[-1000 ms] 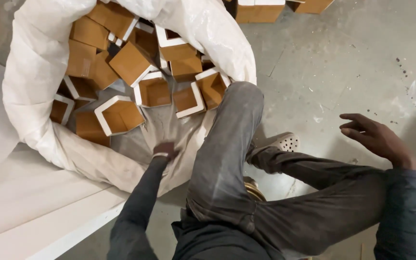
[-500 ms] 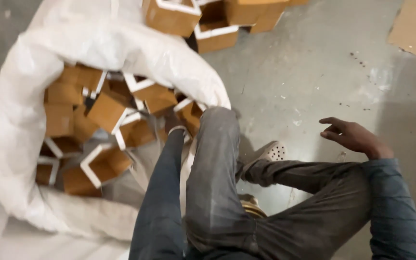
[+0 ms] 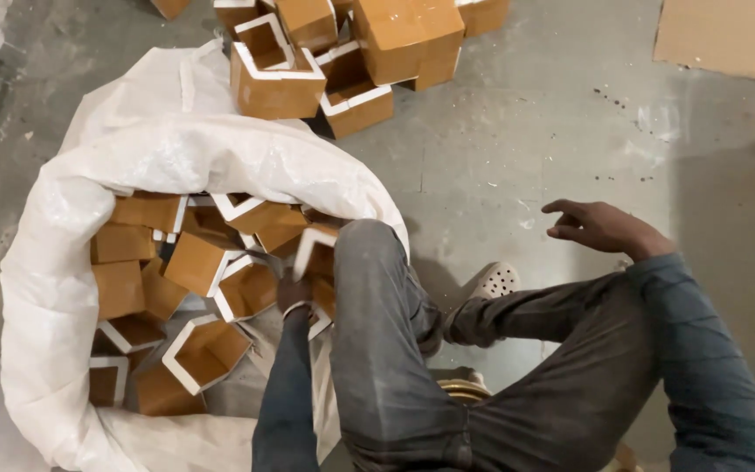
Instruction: Applying tape and assembling foam corner protectors for packaging.
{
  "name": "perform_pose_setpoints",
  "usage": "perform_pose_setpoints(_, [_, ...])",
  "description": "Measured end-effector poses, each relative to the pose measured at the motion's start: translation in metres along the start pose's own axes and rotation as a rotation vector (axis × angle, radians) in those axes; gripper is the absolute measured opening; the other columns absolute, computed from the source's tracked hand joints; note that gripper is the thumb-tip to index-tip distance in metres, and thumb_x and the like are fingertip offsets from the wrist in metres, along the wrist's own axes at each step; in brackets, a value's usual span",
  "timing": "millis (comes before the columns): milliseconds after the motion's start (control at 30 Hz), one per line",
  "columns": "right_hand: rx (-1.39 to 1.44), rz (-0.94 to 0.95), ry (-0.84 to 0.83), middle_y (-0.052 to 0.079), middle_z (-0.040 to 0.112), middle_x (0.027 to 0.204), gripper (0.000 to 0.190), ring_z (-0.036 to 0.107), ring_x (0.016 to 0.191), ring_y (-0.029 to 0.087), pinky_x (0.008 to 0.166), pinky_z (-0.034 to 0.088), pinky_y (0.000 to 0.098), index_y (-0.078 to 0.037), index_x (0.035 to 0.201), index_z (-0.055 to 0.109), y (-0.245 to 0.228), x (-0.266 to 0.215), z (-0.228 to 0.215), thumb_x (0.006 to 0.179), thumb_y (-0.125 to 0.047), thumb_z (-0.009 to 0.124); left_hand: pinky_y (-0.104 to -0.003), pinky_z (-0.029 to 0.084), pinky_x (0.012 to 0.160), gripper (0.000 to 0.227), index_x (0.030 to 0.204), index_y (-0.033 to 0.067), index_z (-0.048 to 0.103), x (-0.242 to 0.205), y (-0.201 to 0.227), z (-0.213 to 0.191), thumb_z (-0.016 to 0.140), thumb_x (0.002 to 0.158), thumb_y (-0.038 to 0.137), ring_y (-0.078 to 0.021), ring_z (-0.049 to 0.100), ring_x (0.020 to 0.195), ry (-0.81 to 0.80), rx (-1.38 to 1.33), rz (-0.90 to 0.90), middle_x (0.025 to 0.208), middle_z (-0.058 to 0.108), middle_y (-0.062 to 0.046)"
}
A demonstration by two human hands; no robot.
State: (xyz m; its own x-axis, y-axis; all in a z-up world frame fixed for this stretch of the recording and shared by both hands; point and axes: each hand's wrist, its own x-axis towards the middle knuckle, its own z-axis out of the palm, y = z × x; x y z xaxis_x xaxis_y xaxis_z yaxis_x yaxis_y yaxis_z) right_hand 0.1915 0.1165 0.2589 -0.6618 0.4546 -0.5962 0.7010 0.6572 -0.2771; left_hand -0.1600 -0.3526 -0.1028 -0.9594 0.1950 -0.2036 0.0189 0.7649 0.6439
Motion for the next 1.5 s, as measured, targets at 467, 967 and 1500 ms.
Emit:
perform_pose_setpoints(467, [0.079, -0.176, 0.044, 0.010, 0.077, 0.119, 0.053, 0.072, 0.110, 0.030, 0.095, 0.056, 0.0449, -0.022, 0.144, 0.055, -0.029, -0.019, -0.012, 0.096, -0.041, 0.061, -0.046, 0.058, 0.091, 0.040, 0.127, 0.0003, 0.068, -0.046, 0.166, -0.239, 0.077, 0.102, 0.029, -0.0354, 0.068, 0.110, 0.514, -0.059, 0.537, 0.120, 0.068, -0.020])
perform_pose_setpoints(967, [0.022, -0.317, 0.554, 0.027, 0.051, 0.145, 0.117, 0.066, 0.107, 0.047, 0.085, 0.056, 0.0536, -0.018, 0.161, 0.007, -0.022, 0.001, -0.004, 0.077, -0.041, 0.083, -0.048, 0.057, 0.081, 0.042, 0.127, 0.0183, 0.063, -0.100, 0.445, -0.004, 0.079, 0.089, 0.027, -0.0381, 0.069, 0.098, -0.216, 0.069, 0.954, 0.109, 0.068, -0.015])
perform_pose_setpoints(1500, [0.646, 0.440, 0.884, 0.023, 0.074, 0.114, 0.080, 0.072, 0.103, 0.029, 0.086, 0.058, 0.0425, 0.001, 0.160, 0.016, 0.358, 0.103, 0.328, 0.108, -0.032, 0.065, -0.044, 0.054, 0.092, 0.049, 0.127, 0.0046, 0.066, -0.075, 0.399, 0.134, 0.081, 0.082, 0.012, -0.0399, 0.065, 0.108, -0.606, 0.028, 0.968, 0.120, 0.064, -0.017])
